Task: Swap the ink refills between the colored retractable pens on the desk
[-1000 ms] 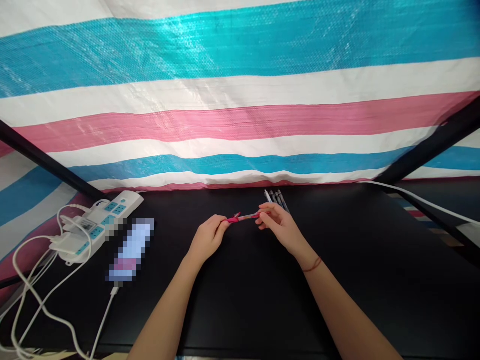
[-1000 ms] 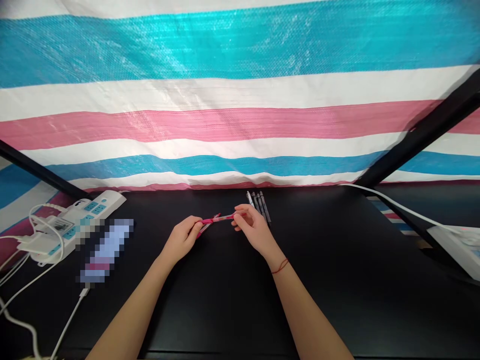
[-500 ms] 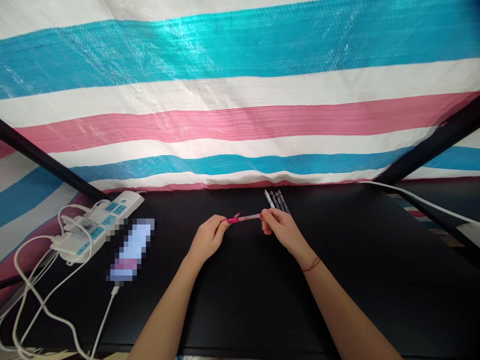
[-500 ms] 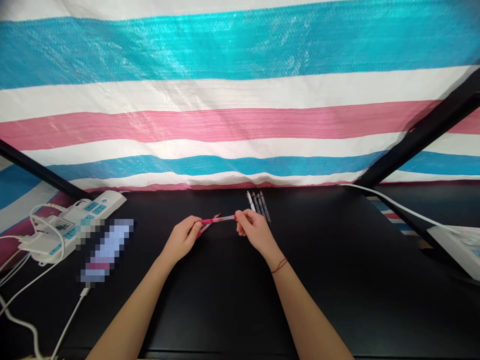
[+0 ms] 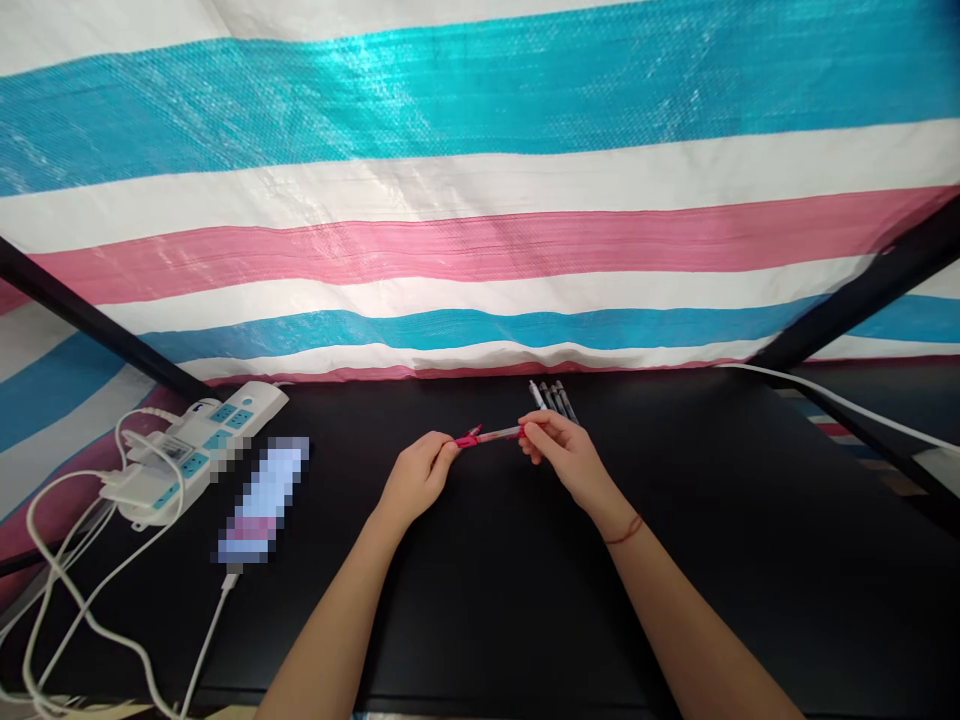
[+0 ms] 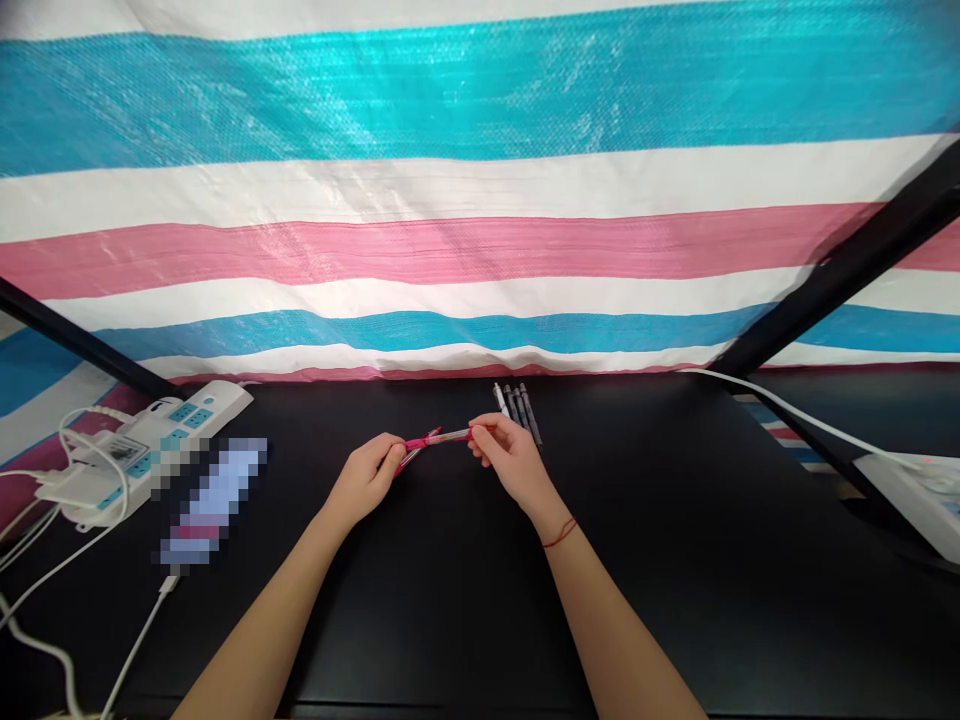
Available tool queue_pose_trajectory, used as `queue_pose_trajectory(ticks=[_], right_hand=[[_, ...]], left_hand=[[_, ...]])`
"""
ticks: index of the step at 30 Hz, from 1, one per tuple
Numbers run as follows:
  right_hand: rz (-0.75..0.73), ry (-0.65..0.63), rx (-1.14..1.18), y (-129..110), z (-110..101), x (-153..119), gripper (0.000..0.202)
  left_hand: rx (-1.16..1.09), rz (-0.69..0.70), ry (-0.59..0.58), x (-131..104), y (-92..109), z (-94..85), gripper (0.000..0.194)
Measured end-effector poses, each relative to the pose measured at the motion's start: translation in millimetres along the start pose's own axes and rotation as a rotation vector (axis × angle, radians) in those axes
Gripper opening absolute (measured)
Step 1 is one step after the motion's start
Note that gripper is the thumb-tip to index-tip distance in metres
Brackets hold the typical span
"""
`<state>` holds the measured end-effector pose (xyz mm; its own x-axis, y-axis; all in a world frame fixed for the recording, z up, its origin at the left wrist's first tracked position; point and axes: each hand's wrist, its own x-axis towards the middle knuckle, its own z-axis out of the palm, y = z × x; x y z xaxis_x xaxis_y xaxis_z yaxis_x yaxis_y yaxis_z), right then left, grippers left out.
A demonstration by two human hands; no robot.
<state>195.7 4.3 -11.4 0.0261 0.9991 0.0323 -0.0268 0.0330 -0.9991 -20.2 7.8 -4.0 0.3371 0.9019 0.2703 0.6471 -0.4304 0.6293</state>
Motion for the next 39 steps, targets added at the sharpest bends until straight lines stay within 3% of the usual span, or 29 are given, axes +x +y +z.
queue_pose_trajectory(ticks=[20,24,28,39], right_hand=[[0.056,-0.006,-0.015,6,1,2,0.036],[0.025,0.089,0.132,4,-2,3,0.031],[0.086,0.161,0.363,2,-7,5,0.023],[0.156,-0.053,0.576,-10,-5,-1,0.011]], left_hand=[[-0.013,-0.012,-0.014,1,0,0.8,0.032],[-0.026,-0.03,0.007,0,0,-2.1,0.034],[-0.042,-0.057,0.023,0,-2,-6.0,0.036],[-0.07,-0.083,0.031,1,0,-7.2,0.04]])
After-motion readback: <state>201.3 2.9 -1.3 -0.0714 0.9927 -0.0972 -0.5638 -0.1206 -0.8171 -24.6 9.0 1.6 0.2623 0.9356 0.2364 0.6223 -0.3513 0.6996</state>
